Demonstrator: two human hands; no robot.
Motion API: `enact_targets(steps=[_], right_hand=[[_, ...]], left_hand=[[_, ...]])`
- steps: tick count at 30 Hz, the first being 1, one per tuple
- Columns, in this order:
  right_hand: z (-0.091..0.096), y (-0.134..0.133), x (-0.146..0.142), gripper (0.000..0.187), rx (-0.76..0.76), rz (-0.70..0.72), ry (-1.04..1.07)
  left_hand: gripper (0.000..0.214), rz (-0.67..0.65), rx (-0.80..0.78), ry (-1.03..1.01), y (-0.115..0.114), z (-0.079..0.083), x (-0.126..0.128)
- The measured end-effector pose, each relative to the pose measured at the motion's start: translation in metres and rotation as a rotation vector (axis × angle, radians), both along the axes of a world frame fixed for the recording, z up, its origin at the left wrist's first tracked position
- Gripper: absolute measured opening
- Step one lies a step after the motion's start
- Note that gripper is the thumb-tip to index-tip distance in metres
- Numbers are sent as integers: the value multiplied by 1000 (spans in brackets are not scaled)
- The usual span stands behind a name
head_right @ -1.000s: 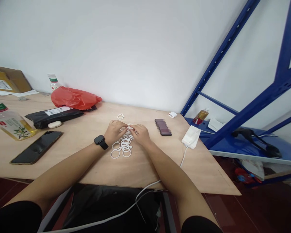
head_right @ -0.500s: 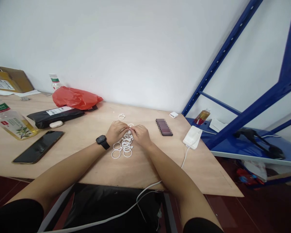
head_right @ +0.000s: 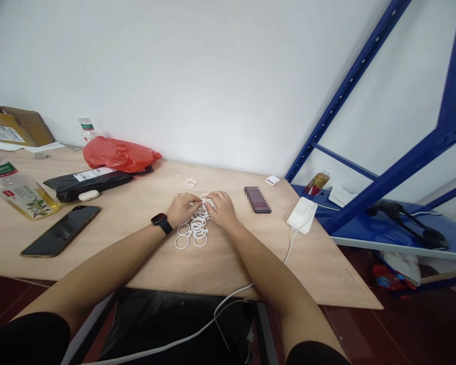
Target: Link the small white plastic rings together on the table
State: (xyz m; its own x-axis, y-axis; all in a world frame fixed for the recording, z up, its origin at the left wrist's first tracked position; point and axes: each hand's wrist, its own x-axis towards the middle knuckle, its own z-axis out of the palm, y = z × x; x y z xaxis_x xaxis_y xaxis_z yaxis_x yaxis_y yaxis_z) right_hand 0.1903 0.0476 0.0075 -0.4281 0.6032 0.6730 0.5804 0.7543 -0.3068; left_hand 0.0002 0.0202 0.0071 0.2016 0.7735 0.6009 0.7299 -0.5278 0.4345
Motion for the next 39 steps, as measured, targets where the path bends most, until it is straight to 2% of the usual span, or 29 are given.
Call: enact_targets(steps=[6, 10, 14, 19, 22, 26, 33, 39], right_hand=[[-7, 6, 1, 16, -69, 64, -90], [-10, 9, 2, 12, -83, 88, -96], [-10, 11, 4, 12, -83, 84, -87], [-11, 11, 5, 12, -85, 80, -95], [-11, 10, 6, 13, -87, 76, -96], [-9, 9, 4, 12, -91, 87, -93], [-7, 7, 4, 12, -88, 80, -99], [-10, 9, 5, 12, -88, 68, -92]], left_hand=[[23, 100, -4, 59, 11, 2, -7], [21, 242, -85, 125, 39, 2, -18], [31, 330, -164, 187, 70, -1, -29], [32, 399, -256, 228, 91, -7, -33], [26, 395, -318, 290, 92, -11, -36], [25, 375, -318, 328, 86, -15, -41], [37, 325, -264, 355, 84, -17, -43], [23, 338, -249, 331, 82, -16, -38]])
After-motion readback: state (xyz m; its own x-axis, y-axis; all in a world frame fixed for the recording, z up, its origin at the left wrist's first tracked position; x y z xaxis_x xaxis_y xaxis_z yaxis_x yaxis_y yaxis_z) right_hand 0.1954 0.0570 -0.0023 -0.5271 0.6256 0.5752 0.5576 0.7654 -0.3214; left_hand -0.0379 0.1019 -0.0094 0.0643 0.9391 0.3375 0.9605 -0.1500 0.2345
